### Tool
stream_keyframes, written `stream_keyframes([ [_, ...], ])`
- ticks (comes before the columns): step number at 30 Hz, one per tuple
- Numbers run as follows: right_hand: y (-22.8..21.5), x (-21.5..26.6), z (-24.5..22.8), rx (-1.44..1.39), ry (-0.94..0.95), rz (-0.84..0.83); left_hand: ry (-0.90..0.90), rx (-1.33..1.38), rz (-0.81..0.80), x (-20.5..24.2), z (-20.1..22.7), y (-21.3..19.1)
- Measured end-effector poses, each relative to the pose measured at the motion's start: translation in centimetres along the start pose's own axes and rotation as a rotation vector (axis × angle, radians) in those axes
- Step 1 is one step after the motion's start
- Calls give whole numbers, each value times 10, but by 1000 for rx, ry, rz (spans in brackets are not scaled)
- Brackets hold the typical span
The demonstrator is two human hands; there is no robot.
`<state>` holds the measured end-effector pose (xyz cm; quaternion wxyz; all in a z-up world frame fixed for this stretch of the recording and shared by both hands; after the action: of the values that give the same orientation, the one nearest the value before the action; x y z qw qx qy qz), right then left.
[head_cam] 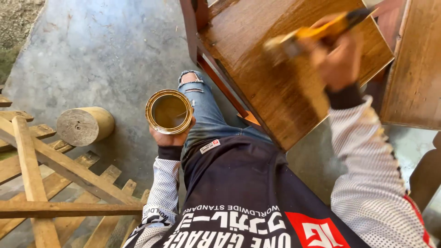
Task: Applying varnish to a wooden chair using a paintbrush
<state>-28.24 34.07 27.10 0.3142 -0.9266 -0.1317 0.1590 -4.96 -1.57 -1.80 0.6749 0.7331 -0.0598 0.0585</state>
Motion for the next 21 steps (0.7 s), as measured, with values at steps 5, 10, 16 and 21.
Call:
stream_keyframes([
  [5,-63,-34,57,232,-263,339,47,3,13,-15,6,-4],
  [10,21,-4,-99,-84,55,-58,110,-67,124,-32,7,34],
  [16,73,14,-128,128,-557,-68,-71,-10,304,-53,-10,-41],
  [21,90,0,-127,501,-728,-497,-76,38,281,-52,-13,-28],
])
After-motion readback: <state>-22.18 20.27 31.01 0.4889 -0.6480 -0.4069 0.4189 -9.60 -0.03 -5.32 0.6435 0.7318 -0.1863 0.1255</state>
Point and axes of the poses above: each hand's wrist, its own x-axis away from the middle knuckle, its own y-axis out of the palm, z = x × y, the point moved 4 cm from there along -x, towards the middle knuckle, and after that the axes turned 6 degrees about -z, right-handed, at the moved point
